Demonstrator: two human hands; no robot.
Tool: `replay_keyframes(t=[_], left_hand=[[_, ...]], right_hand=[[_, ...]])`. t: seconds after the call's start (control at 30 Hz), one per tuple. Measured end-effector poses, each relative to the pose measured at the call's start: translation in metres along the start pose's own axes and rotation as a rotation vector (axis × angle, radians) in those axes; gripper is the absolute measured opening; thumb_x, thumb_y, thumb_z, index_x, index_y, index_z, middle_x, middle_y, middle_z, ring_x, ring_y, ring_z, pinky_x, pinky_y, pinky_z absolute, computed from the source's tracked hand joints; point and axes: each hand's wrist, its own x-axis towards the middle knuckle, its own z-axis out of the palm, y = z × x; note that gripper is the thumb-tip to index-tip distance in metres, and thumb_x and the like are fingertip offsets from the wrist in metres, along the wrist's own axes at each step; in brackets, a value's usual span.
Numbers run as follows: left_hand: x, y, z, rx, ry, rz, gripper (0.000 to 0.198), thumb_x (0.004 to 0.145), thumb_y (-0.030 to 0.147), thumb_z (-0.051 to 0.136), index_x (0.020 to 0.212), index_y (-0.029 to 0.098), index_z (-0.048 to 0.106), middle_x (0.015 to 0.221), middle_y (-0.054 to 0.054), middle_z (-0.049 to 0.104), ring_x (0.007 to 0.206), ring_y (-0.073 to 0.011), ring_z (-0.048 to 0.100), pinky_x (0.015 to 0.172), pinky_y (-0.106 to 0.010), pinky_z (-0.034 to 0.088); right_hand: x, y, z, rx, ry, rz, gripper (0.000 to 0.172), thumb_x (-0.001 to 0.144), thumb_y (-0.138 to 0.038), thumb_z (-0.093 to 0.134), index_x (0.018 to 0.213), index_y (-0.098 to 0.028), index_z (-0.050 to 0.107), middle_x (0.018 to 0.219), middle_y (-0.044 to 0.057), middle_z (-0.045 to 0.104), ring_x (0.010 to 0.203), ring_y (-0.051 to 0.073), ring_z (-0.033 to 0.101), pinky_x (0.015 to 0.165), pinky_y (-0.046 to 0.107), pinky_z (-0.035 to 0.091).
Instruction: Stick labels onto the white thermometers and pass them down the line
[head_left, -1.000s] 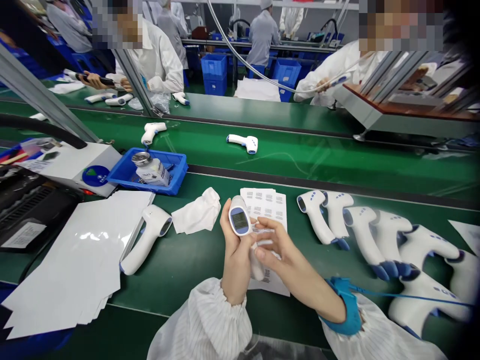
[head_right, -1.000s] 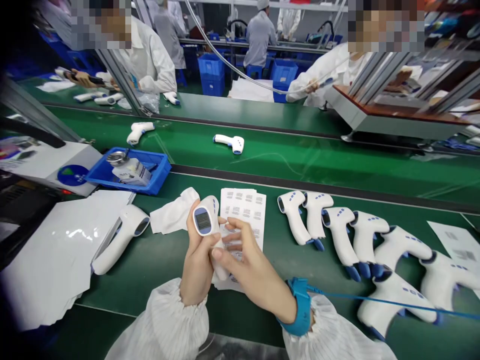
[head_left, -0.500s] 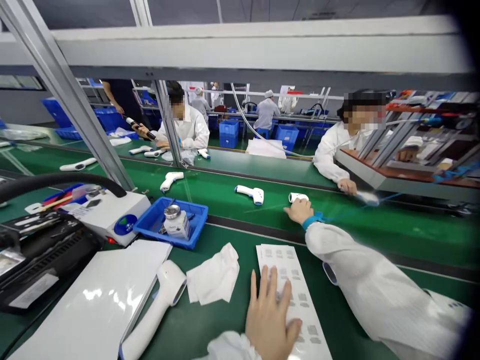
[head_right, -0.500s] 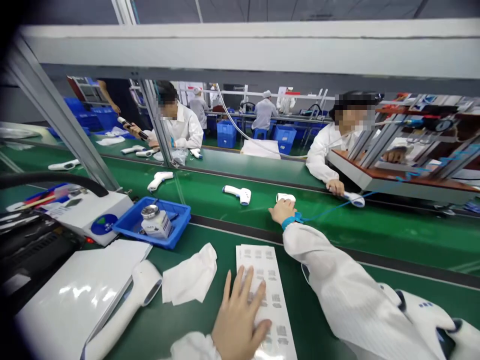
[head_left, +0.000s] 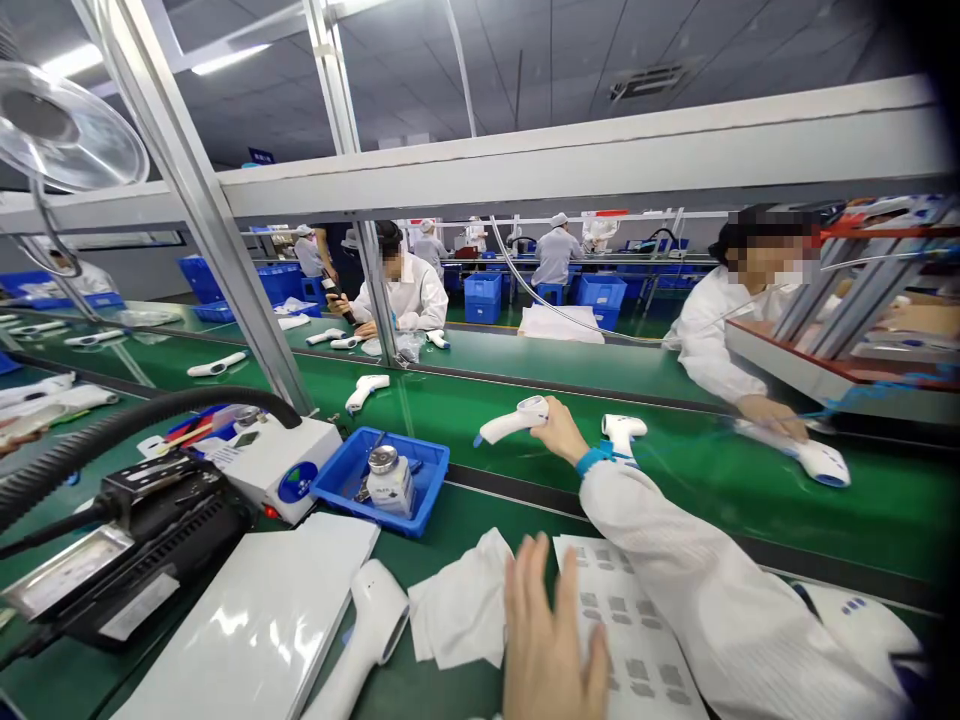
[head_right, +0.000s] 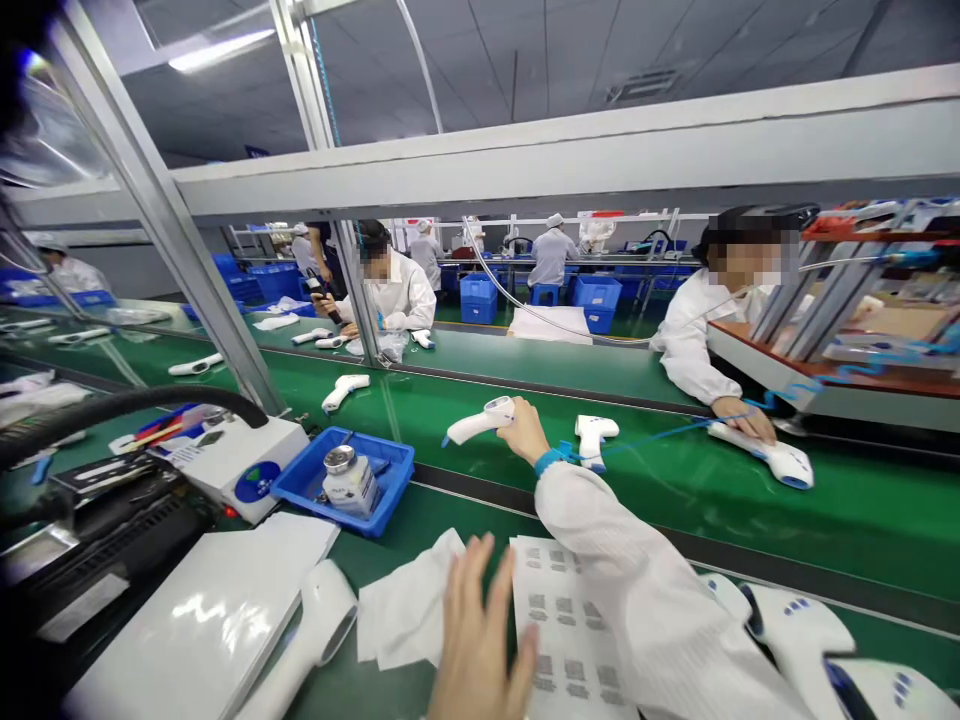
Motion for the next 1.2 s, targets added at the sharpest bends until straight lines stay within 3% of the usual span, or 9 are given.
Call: replay_keyframes(t=[0.13,0.2,0.27,0.37,0.47,0.57,0.7,0.87,1.2], left_hand=[[0.025,0.008,-0.049,-0.154,0.093,-0.112,0.061,0.091,0.022,0.047,0.148,0.021,0.027,0.149,-0.017,0.03,0.142,-0.0343,0.022,0.11,-0.061,0.026],[0.032,0.015,-0.061,-0.35,-0.057,-0.144,0.072,0.088,0.024,0.054,0.15,0.026,0.018,0.14,-0.015,0.038,0.131,-0.0314,0.04,0.106,-0.054,0.035],[0.031,0.026,-0.064,-0.582,-0.281,-0.2,0.08,0.085,0.027,0.059,0.151,0.03,0.014,0.128,-0.012,0.048,0.103,-0.0252,0.058,0.09,-0.044,0.049],[0.02,0.042,-0.059,-0.866,-0.514,-0.332,0.081,0.088,0.034,0.057,0.152,0.031,0.006,0.09,-0.003,0.057,0.059,-0.0142,0.054,0.056,-0.028,0.049],[0.001,0.052,-0.053,-0.99,-0.499,-0.443,0.078,0.09,0.041,0.054,0.151,0.031,0.006,0.067,0.005,0.047,0.046,-0.0103,0.04,0.045,-0.023,0.041],[-0.016,0.054,-0.052,-1.011,-0.414,-0.539,0.073,0.089,0.043,0.056,0.149,0.035,0.015,0.076,0.003,0.051,0.047,-0.0082,0.04,0.044,-0.022,0.042],[-0.034,0.053,-0.05,-1.044,-0.339,-0.686,0.075,0.086,0.04,0.061,0.147,0.037,0.017,0.105,-0.004,0.054,0.065,-0.0124,0.053,0.048,-0.023,0.048],[-0.048,0.061,-0.037,-1.103,-0.366,-0.734,0.077,0.087,0.039,0.061,0.147,0.039,0.013,0.133,-0.009,0.048,0.062,-0.0095,0.052,0.048,-0.023,0.047],[-0.052,0.068,-0.016,-1.068,-0.338,-0.672,0.071,0.09,0.038,0.055,0.147,0.036,0.013,0.138,-0.01,0.049,0.049,-0.0048,0.045,0.045,-0.021,0.043]], right_hand=[[-0.082,-0.003,-0.047,0.061,-0.12,-0.343,0.029,0.073,-0.005,0.067,0.097,-0.017,0.057,0.101,0.003,0.058,0.098,0.019,0.054,0.09,0.038,0.047],[-0.127,-0.008,-0.066,0.13,-0.221,-0.503,0.022,0.077,-0.013,0.069,0.093,-0.02,0.055,0.098,0.003,0.056,0.094,0.018,0.053,0.086,0.036,0.048],[-0.165,-0.014,-0.077,0.198,-0.29,-0.578,0.018,0.082,-0.018,0.065,0.095,-0.021,0.054,0.099,0.004,0.055,0.095,0.018,0.052,0.084,0.035,0.048],[-0.207,-0.017,-0.083,0.226,-0.275,-0.469,0.027,0.085,-0.016,0.06,0.109,-0.023,0.053,0.109,0.006,0.053,0.105,0.021,0.05,0.09,0.038,0.047],[-0.237,-0.009,-0.082,0.244,-0.175,-0.276,0.043,0.085,-0.019,0.061,0.125,-0.025,0.046,0.12,0.008,0.05,0.113,0.022,0.049,0.096,0.042,0.046],[-0.265,0.008,-0.081,0.248,-0.128,-0.122,0.029,0.088,-0.022,0.058,0.116,-0.025,0.052,0.115,0.006,0.054,0.108,0.022,0.055,0.093,0.041,0.049],[-0.303,0.028,-0.08,0.219,-0.211,-0.043,0.006,0.089,-0.023,0.058,0.089,-0.025,0.064,0.106,0.004,0.06,0.102,0.022,0.06,0.086,0.039,0.053],[-0.336,0.037,-0.074,0.157,-0.241,-0.015,0.013,0.088,-0.022,0.06,0.082,-0.025,0.07,0.099,0.004,0.068,0.094,0.023,0.063,0.079,0.041,0.055],[-0.343,0.033,-0.056,0.135,-0.156,-0.098,0.019,0.092,-0.025,0.054,0.082,-0.025,0.07,0.094,0.004,0.072,0.087,0.022,0.064,0.075,0.04,0.05]])
